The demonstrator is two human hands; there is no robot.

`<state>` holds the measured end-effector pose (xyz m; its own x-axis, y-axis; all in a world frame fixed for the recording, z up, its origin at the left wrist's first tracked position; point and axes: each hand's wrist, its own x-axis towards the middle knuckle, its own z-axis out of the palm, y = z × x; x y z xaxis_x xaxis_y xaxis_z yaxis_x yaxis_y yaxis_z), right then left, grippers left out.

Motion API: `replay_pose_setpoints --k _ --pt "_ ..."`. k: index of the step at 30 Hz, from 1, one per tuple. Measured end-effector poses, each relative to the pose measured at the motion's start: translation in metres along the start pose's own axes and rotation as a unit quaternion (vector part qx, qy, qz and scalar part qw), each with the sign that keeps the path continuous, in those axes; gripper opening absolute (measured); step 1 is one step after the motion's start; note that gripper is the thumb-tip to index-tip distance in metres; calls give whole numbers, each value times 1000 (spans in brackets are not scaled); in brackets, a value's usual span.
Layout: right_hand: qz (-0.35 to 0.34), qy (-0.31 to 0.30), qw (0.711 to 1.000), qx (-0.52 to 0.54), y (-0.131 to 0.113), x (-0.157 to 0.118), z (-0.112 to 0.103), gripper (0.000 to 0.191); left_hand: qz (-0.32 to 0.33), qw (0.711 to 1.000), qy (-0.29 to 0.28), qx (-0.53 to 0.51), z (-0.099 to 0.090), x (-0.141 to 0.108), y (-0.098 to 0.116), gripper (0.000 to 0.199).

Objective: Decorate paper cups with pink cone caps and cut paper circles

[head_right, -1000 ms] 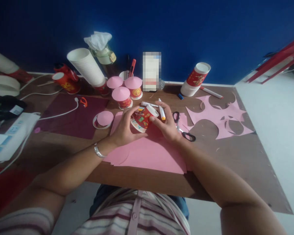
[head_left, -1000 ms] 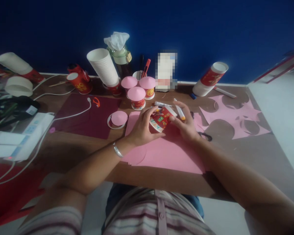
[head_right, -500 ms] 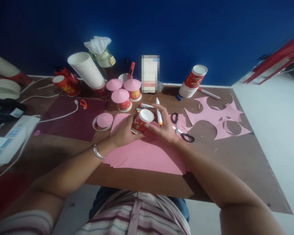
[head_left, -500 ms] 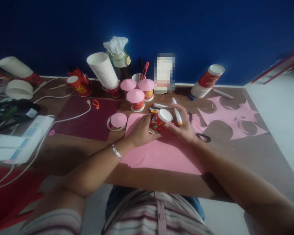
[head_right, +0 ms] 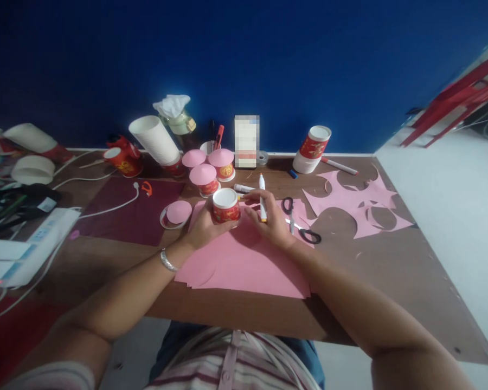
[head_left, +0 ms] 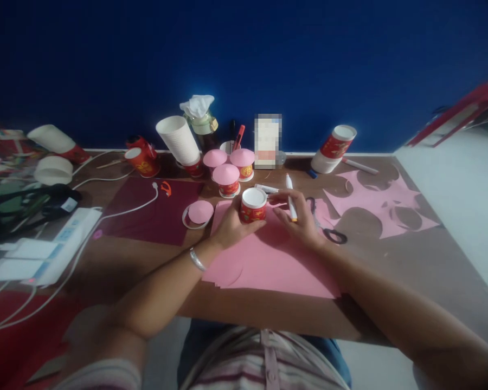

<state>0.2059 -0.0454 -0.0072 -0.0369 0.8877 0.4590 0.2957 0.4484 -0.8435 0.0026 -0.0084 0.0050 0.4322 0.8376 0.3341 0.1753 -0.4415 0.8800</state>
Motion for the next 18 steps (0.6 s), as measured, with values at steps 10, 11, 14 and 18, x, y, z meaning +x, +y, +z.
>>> replay_pose_setpoints --k 10,11,14,18 --pt "19 -40 977 -211 6 -3 6 55 21 999 11 47 -3 0 -5 59" --pt "14 -42 975 -217 5 -4 7 53 18 999 5 42 -3 -1 -7 59" --pt "10 -43 973 -228 1 -5 8 41 11 1000 -12 8 -4 -2 -8 54" --pt "3 -43 969 -243 0 -5 6 31 8 998 -46 -39 -5 -3 -4 53"
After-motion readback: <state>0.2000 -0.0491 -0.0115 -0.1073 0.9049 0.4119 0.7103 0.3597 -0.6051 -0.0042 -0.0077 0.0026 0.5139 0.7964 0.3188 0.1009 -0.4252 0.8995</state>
